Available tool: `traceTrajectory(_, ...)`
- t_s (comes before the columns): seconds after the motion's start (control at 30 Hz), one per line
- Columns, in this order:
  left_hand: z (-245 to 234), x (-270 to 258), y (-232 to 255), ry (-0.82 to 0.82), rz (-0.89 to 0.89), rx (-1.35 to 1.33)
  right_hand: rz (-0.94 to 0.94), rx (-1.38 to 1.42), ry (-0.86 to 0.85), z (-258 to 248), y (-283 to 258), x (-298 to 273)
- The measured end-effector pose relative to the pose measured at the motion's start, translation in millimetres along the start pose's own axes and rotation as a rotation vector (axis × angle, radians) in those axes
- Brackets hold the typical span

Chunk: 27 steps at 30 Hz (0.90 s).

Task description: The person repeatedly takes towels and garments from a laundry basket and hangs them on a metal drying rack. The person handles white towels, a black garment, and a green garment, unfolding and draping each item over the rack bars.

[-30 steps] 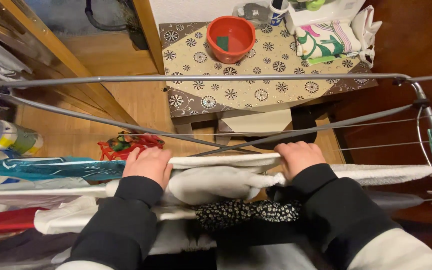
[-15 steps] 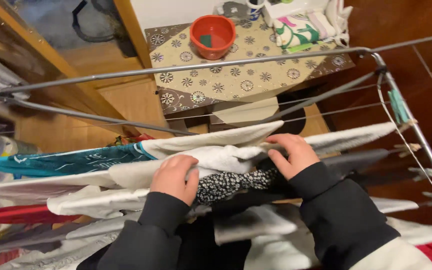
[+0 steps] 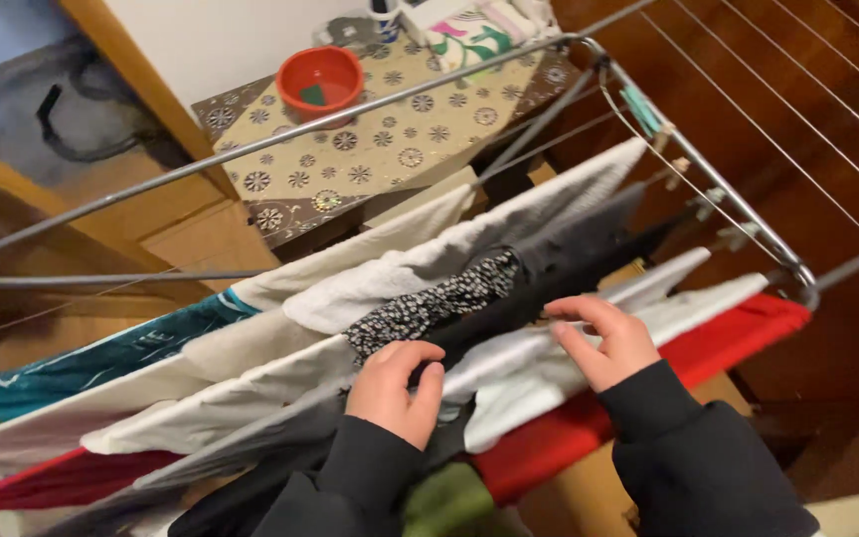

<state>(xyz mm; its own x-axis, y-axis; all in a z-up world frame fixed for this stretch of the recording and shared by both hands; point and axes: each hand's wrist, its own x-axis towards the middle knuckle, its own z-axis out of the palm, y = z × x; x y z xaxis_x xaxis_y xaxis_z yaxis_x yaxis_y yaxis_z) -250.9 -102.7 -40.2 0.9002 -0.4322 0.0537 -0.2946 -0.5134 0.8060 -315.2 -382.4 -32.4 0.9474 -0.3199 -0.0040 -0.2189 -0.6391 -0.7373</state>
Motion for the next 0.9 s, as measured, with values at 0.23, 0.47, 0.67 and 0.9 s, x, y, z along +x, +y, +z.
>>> traceTrajectory(0.23, 43.9, -30.8, 56.6, -0.14, 0.012, -0.055, 0.193, 0.172, 0.249, -35.8, 19.4, -93.8)
traceTrajectory(0.47, 100.7, -43.7, 114.8, -0.363, 0.164, -0.064, 0.295, 0.118, 0.409, -75.7, 65.0, -178.8)
traceTrajectory(0.67, 186.3, -59.4, 156.5, -0.55, 0.316, -0.048, 0.432, 0.085, 0.548, -116.8, 137.7, -262.1)
traceTrajectory(0.9, 296.4, -93.9, 211.6, -0.772, 0.438, -0.042, 0.708, 0.072, 0.737, -155.5, 208.9, -372.0)
